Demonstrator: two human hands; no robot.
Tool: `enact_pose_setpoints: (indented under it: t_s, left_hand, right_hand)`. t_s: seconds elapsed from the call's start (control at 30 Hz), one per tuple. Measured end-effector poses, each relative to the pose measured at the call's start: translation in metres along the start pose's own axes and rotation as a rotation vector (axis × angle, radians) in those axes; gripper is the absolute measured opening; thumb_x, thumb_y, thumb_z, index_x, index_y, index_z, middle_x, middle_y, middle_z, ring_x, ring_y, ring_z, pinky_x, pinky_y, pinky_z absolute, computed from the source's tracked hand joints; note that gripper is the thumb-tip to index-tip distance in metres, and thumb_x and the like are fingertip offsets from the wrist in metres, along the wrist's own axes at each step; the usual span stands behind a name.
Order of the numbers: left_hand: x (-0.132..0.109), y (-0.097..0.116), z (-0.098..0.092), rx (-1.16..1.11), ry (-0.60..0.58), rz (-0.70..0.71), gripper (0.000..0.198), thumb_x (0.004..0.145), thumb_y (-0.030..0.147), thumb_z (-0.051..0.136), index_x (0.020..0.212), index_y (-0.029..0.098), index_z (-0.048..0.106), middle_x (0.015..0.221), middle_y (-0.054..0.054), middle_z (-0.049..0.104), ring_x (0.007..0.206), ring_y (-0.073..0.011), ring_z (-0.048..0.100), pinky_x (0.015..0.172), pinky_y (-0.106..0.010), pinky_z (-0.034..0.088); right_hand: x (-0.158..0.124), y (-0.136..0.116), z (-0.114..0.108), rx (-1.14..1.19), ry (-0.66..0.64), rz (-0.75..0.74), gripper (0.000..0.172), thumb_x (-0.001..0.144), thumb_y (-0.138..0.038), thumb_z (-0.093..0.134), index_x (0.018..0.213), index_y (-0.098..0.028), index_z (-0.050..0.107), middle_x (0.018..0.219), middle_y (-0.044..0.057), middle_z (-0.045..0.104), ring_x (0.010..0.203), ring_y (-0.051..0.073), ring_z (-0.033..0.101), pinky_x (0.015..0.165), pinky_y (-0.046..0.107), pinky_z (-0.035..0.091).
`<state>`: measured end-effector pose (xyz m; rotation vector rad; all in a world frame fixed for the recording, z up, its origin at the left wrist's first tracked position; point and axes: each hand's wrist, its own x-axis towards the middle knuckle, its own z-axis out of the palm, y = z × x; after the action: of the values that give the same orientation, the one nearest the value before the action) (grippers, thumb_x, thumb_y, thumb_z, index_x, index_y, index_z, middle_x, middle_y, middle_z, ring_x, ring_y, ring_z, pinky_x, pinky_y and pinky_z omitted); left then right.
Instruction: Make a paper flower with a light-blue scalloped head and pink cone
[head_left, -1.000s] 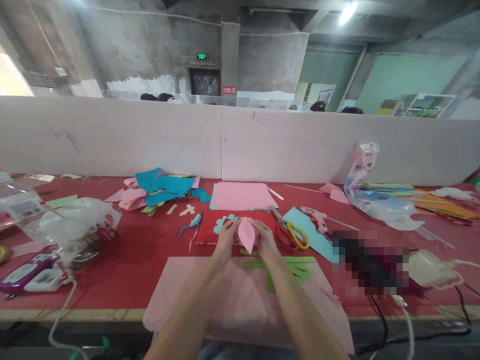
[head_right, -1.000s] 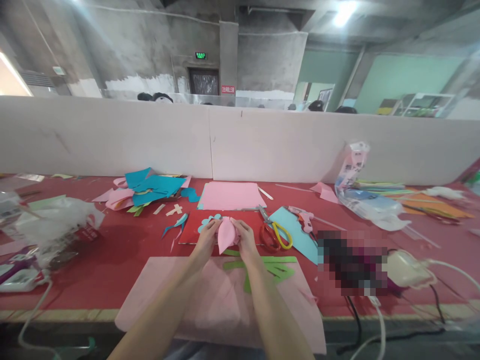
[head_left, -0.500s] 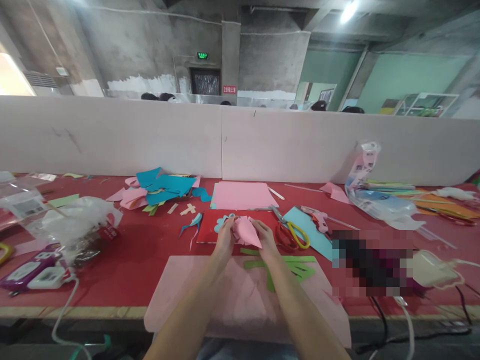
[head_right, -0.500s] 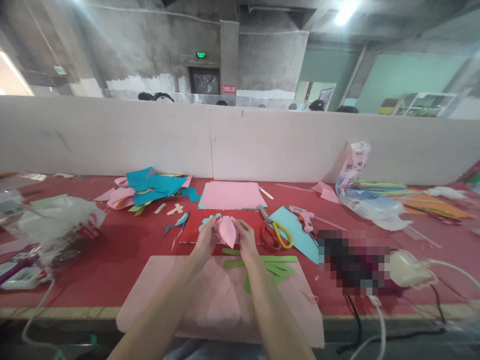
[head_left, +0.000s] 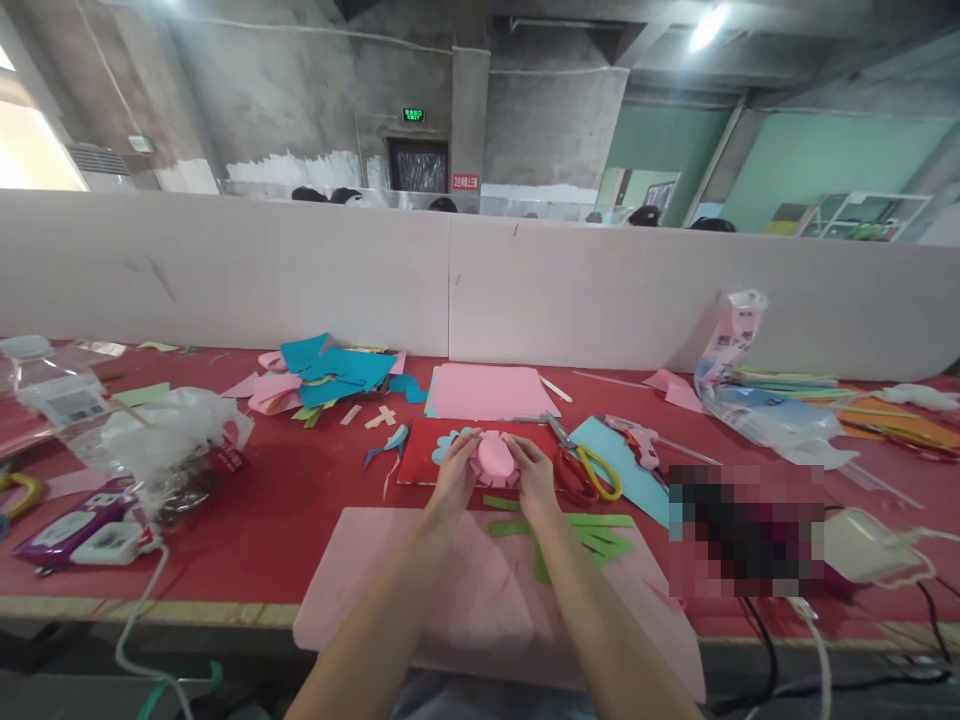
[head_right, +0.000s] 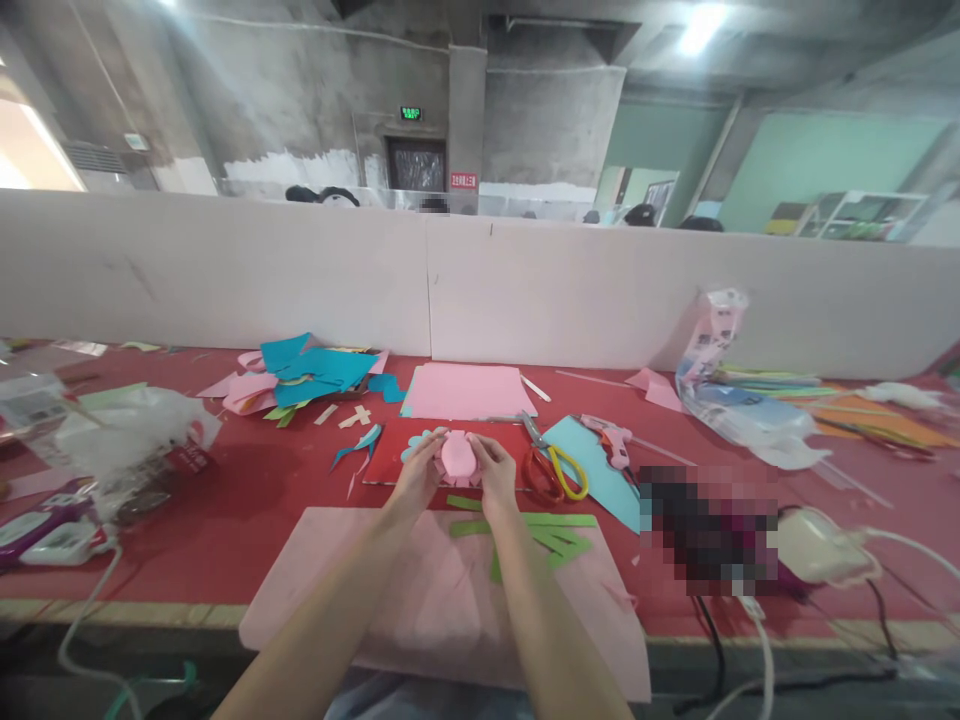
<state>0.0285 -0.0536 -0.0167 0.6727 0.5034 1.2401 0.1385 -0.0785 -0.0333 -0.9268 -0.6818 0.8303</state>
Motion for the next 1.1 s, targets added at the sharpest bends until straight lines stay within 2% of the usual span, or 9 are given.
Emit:
enact_pose_setpoints:
  t_s: [0.13,0.27,0.37,0.53,0.73,0.9,1.1]
  left_hand:
    - [0.002,-0.003,0.000,0.054,0.007,-0.012,0.028,0.055,0.031,0.072,0.076,0.015,0.063,0.077,-0.001,0.061,0.070,-0.0108,0.056,0.063,-0.022,0.043]
    - [0.001,-0.006,0.000,0.195,0.003,-0.084,0.032,0.053,0.039,0.073,0.060,0.014,0.055,0.052,0.005,0.048,0.048,-0.0054,0.044,0.047,-0.019,0.035]
    - [0.000,-0.005,0.000,0.255,0.008,-0.068,0.036,0.051,0.042,0.073,0.055,0.014,0.051,0.046,0.007,0.041,0.043,-0.0038,0.038,0.043,-0.018,0.030]
    - [0.003,-0.005,-0.003,0.340,0.073,-0.015,0.036,0.051,0.044,0.072,0.055,0.015,0.053,0.045,0.006,0.041,0.044,-0.0049,0.039,0.042,-0.018,0.029]
    - [0.005,-0.008,-0.006,0.370,0.110,0.007,0.035,0.051,0.044,0.071,0.056,0.014,0.054,0.047,0.006,0.043,0.046,-0.0064,0.042,0.043,-0.018,0.029]
    - [0.006,-0.008,-0.006,0.368,0.113,0.023,0.032,0.052,0.043,0.071,0.058,0.015,0.057,0.048,0.004,0.045,0.050,-0.0087,0.046,0.046,-0.019,0.033]
    - [0.010,-0.010,-0.009,0.349,0.120,0.052,0.033,0.053,0.044,0.070,0.065,0.016,0.058,0.052,0.005,0.048,0.049,-0.0076,0.045,0.047,-0.019,0.034]
  right_hand:
    - [0.001,-0.004,0.000,-0.018,0.050,-0.004,0.026,0.057,-0.033,0.071,0.077,-0.017,0.070,0.082,0.004,0.069,0.079,0.020,0.059,0.073,0.032,0.046]
    - [0.000,-0.008,-0.001,0.008,0.007,0.045,0.027,0.057,-0.035,0.072,0.078,-0.018,0.070,0.084,0.004,0.069,0.081,0.021,0.059,0.070,0.030,0.046]
    - [-0.001,-0.010,-0.001,0.060,-0.029,0.090,0.030,0.062,-0.041,0.067,0.080,-0.017,0.069,0.083,0.004,0.068,0.078,0.019,0.060,0.066,0.029,0.046]
    - [0.000,-0.010,0.003,0.150,-0.085,0.197,0.043,0.066,-0.053,0.060,0.082,-0.015,0.068,0.083,0.006,0.068,0.074,0.020,0.061,0.061,0.028,0.046]
    - [-0.002,-0.012,0.003,0.150,-0.135,0.209,0.043,0.065,-0.053,0.060,0.086,-0.016,0.067,0.086,0.005,0.068,0.076,0.020,0.062,0.062,0.028,0.047]
    - [-0.003,-0.013,0.001,0.176,-0.121,0.221,0.043,0.064,-0.049,0.062,0.094,-0.019,0.066,0.091,0.004,0.067,0.081,0.020,0.061,0.062,0.028,0.047]
    - [0.003,-0.004,-0.004,0.199,-0.087,0.186,0.031,0.065,-0.036,0.066,0.093,-0.022,0.065,0.095,0.002,0.066,0.081,0.019,0.059,0.062,0.027,0.047]
